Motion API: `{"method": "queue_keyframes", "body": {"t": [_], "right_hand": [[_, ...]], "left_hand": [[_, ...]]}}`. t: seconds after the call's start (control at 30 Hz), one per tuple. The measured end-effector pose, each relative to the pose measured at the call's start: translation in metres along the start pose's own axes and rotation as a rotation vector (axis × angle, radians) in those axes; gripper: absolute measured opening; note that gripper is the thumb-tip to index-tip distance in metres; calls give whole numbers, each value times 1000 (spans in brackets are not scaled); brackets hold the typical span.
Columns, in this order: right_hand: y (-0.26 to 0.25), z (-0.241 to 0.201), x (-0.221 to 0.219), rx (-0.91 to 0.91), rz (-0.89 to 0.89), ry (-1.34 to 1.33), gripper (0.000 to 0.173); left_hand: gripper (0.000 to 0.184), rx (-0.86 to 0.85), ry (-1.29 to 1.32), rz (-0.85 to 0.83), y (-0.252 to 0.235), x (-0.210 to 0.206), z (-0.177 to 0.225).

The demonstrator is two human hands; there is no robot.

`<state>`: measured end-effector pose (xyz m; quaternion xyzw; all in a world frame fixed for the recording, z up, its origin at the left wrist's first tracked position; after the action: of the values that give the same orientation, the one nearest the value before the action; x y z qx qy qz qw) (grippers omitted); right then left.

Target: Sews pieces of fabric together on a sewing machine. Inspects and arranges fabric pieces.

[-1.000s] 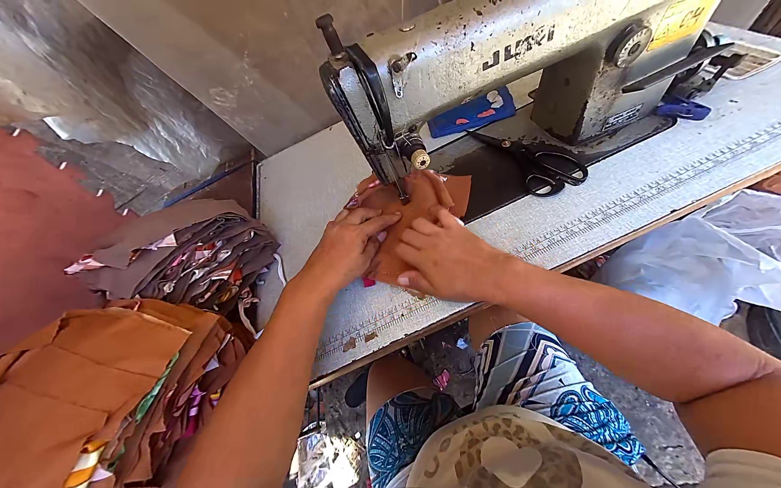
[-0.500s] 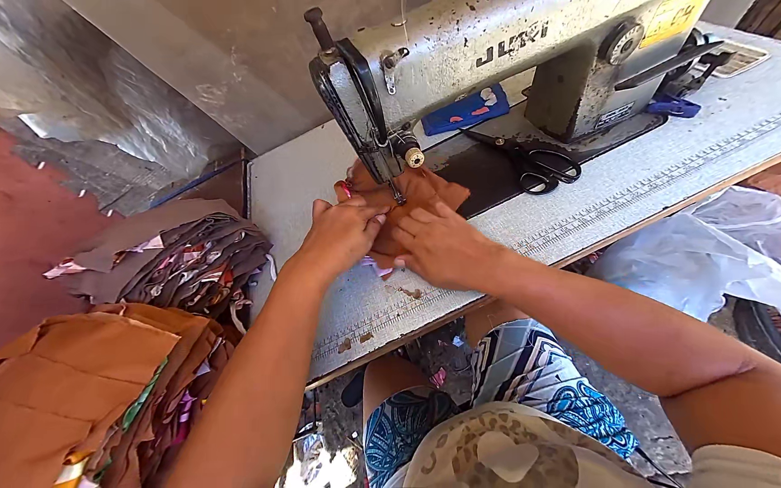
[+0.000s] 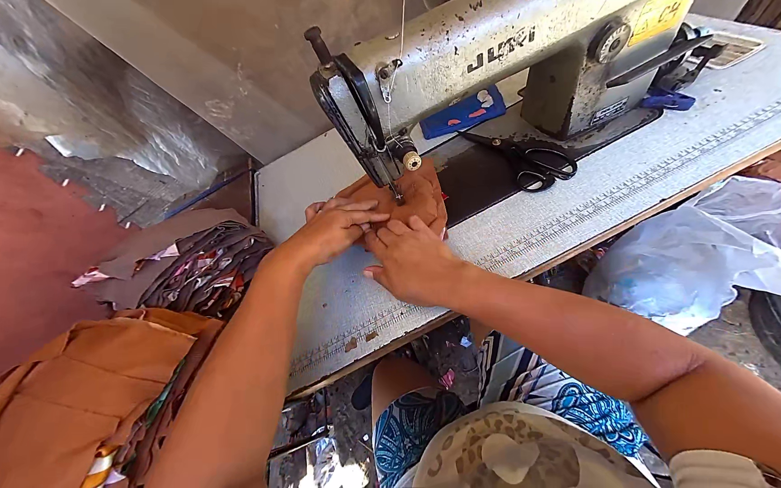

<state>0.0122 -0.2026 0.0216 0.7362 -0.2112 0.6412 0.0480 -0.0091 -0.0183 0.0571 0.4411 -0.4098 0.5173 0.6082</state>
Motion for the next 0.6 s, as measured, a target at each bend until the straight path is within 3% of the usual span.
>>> {"method": "queue_keyframes", "body": {"t": [0.17, 0.33, 0.5, 0.6], "right_hand": [[7, 21, 7, -108, -34, 21, 55], [13, 45, 6, -150, 43, 73, 57], [0, 70, 21, -200, -118, 88, 64], [-2, 80, 17, -168, -42, 99, 52]], "left_hand": [[38, 29, -42, 48, 5, -7, 17], [39, 68, -88, 51, -5, -9, 31], [37, 156, 26, 79, -15, -11, 36], [38, 214, 69, 88, -19, -12, 41]]}}
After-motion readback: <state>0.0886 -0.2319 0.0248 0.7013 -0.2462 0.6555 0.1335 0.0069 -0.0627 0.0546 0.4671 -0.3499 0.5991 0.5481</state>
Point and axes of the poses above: each hand's wrist, its own y-axis away from the middle knuckle, its own x-axis out of the back of the hand, z = x × y, the point moved 1 cm from there along -y, towards the middle knuckle, and after that the axes turned 1 degree about y, right-handed, at the moved point
